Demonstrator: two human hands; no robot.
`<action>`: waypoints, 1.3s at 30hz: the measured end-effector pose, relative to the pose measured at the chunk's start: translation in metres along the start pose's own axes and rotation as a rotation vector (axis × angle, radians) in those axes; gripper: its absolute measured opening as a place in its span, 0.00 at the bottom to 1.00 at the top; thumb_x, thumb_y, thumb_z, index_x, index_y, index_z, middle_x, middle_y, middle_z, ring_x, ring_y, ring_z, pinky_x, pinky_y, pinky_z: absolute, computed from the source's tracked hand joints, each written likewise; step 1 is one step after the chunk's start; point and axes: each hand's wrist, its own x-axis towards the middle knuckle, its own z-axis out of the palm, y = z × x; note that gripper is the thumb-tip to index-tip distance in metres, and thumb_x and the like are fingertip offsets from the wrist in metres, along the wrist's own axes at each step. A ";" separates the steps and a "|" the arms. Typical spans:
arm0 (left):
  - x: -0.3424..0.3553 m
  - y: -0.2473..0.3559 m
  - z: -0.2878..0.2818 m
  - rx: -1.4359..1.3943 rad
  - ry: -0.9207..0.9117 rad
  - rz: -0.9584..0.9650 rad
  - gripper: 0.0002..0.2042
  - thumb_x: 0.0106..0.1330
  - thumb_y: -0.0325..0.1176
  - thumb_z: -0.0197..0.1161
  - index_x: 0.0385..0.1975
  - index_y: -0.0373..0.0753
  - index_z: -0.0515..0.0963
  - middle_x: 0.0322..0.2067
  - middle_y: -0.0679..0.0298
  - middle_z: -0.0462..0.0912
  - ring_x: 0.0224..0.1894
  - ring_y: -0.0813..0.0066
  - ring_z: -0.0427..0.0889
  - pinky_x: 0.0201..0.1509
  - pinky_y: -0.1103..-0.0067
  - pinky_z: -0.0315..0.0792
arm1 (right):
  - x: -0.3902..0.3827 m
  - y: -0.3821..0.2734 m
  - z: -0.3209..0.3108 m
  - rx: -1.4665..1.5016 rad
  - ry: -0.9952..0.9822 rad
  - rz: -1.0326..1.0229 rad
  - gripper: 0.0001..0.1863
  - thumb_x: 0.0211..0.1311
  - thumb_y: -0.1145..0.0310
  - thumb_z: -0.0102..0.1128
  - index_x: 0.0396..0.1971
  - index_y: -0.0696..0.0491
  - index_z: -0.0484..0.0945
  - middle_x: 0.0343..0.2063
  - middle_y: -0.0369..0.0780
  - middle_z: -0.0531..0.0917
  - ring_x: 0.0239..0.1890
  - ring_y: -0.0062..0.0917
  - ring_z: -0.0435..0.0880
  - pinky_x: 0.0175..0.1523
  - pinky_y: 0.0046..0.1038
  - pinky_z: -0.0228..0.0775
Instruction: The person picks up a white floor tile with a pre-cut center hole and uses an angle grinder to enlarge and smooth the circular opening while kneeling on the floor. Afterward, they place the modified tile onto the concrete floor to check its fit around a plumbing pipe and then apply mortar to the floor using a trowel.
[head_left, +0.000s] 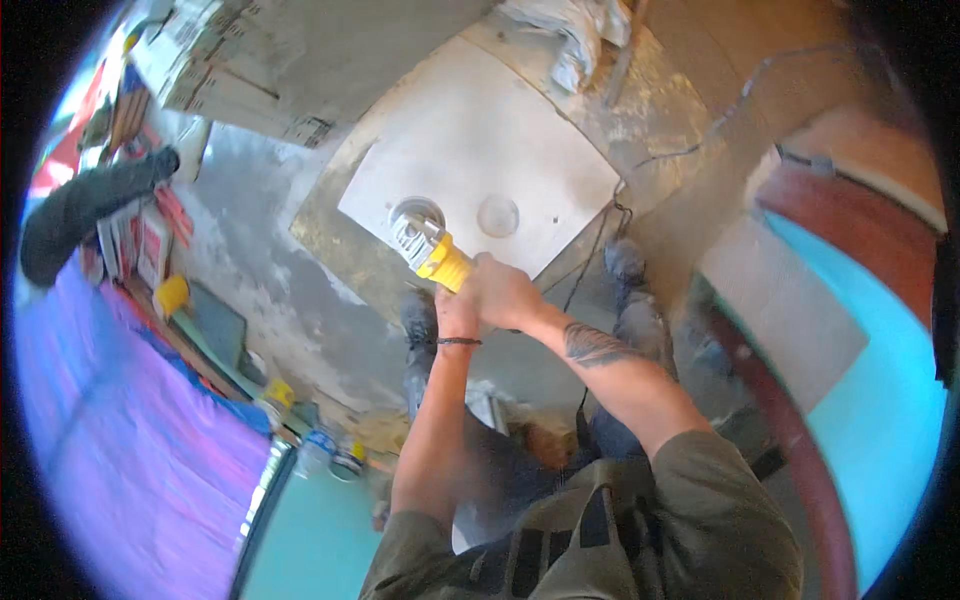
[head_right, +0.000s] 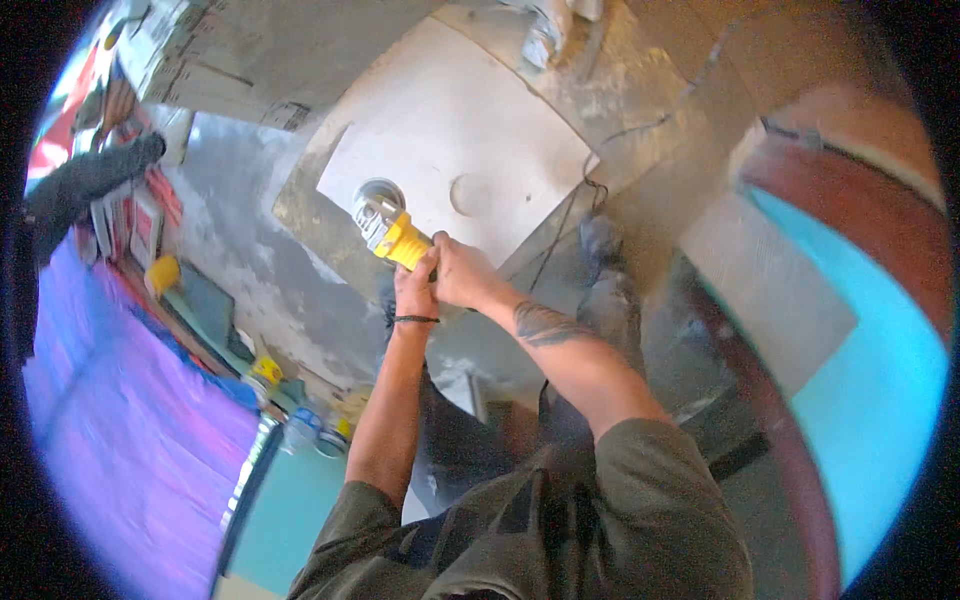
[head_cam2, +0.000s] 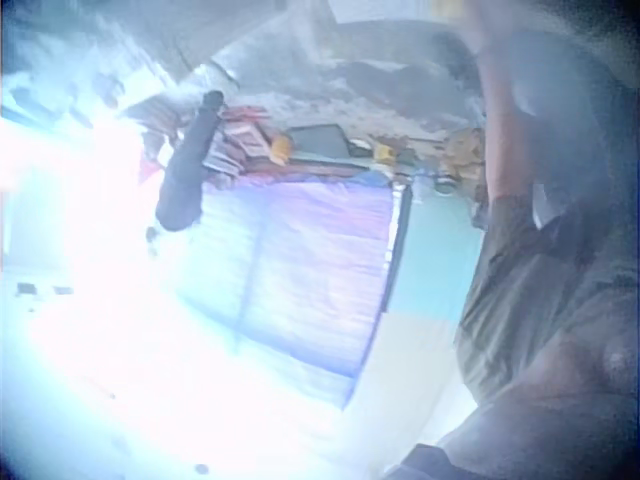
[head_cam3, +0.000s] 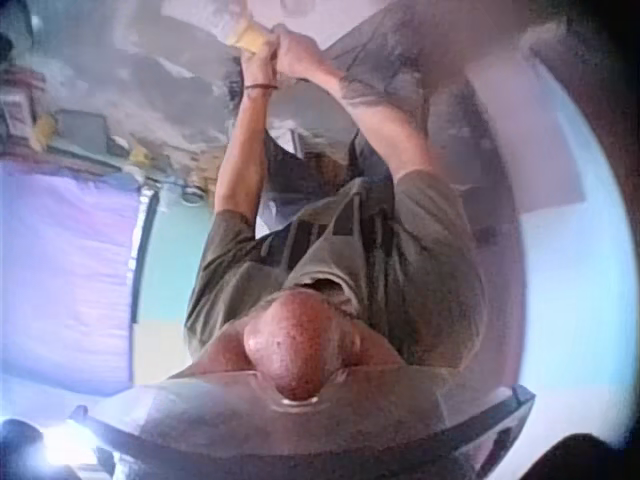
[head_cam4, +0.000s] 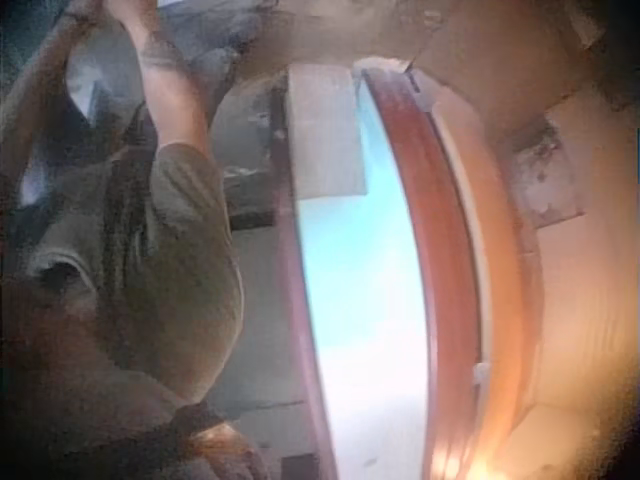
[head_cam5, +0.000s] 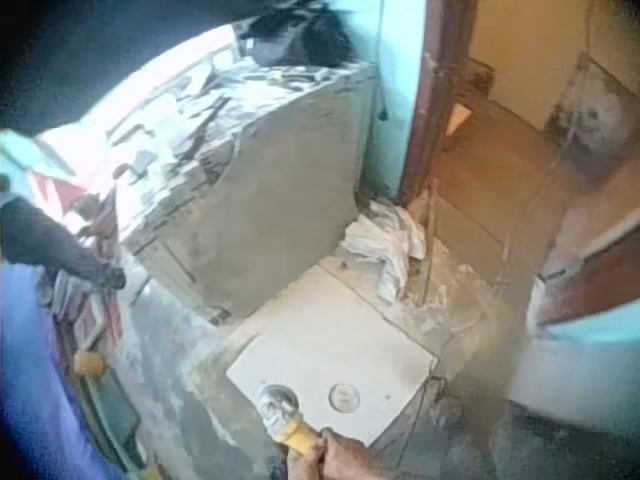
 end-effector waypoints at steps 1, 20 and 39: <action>0.005 0.006 -0.013 0.059 -0.024 -0.008 0.17 0.60 0.30 0.65 0.47 0.36 0.71 0.38 0.66 0.78 0.39 0.76 0.79 0.44 0.78 0.74 | 0.003 0.001 0.017 0.044 0.055 -0.035 0.25 0.51 0.57 0.64 0.37 0.63 0.70 0.30 0.54 0.82 0.38 0.51 0.82 0.42 0.43 0.74; 0.058 0.096 -0.124 0.644 -0.618 -0.188 0.19 0.57 0.32 0.67 0.47 0.36 0.73 0.39 0.66 0.78 0.40 0.77 0.78 0.45 0.78 0.73 | 0.002 -0.079 0.165 0.577 0.745 0.186 0.29 0.47 0.58 0.70 0.44 0.57 0.67 0.32 0.53 0.81 0.36 0.53 0.82 0.40 0.46 0.74; 0.254 0.119 -0.131 0.922 -1.045 0.476 0.22 0.54 0.41 0.68 0.44 0.33 0.74 0.38 0.60 0.80 0.39 0.74 0.78 0.44 0.78 0.72 | 0.253 0.080 0.273 1.009 1.424 0.278 0.37 0.62 0.59 0.63 0.67 0.54 0.58 0.53 0.51 0.75 0.42 0.34 0.81 0.54 0.34 0.70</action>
